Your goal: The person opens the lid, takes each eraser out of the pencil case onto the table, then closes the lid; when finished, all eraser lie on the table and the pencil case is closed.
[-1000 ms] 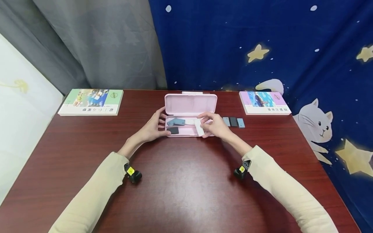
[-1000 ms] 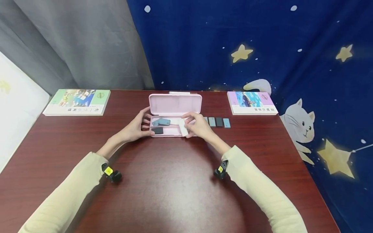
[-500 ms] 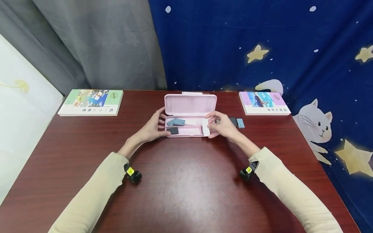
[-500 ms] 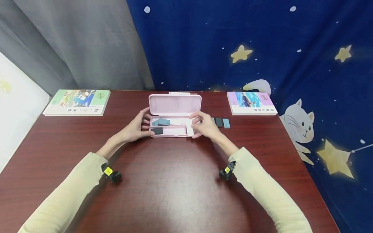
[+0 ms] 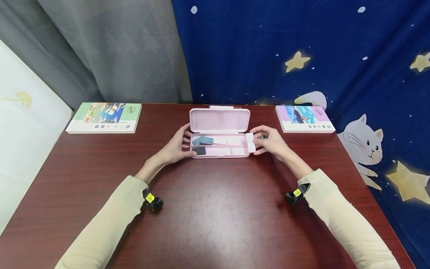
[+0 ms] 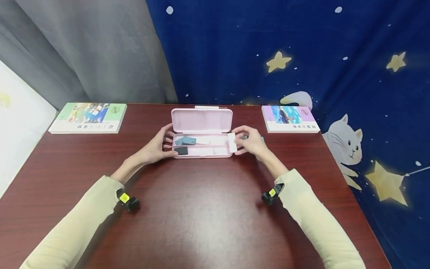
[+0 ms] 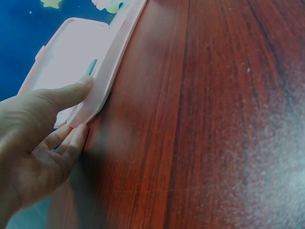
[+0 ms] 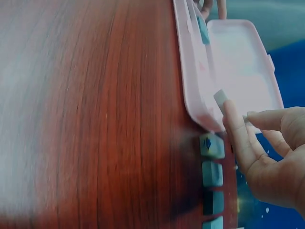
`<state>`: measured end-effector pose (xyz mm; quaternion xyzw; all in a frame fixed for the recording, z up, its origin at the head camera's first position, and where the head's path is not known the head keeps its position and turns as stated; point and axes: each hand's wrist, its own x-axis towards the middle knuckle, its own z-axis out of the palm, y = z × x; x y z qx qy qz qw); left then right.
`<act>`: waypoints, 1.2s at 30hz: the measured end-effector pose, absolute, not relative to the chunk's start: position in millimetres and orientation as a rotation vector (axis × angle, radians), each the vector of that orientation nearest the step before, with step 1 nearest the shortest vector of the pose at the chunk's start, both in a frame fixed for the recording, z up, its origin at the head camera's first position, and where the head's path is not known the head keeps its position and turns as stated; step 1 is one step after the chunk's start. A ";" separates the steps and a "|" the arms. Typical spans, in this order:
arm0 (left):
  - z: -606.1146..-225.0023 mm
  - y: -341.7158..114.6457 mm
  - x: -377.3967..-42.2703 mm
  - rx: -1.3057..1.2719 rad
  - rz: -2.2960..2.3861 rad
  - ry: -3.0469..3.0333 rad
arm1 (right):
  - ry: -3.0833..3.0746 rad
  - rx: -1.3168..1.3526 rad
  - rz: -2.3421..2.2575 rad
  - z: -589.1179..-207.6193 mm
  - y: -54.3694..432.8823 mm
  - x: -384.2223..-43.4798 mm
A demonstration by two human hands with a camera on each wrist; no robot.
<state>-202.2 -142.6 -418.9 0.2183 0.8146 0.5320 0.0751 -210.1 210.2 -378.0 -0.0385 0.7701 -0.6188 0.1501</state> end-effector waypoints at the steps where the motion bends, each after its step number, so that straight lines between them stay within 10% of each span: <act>1: -419.5 -143.1 -202.4 0.653 1.594 2.447 | 2.216 -0.099 -1.775 -378.7 213.0 -210.5; 36: -417.6 -141.7 -202.9 0.675 1.524 2.466 | 2.297 0.146 -1.751 -390.2 313.4 -213.7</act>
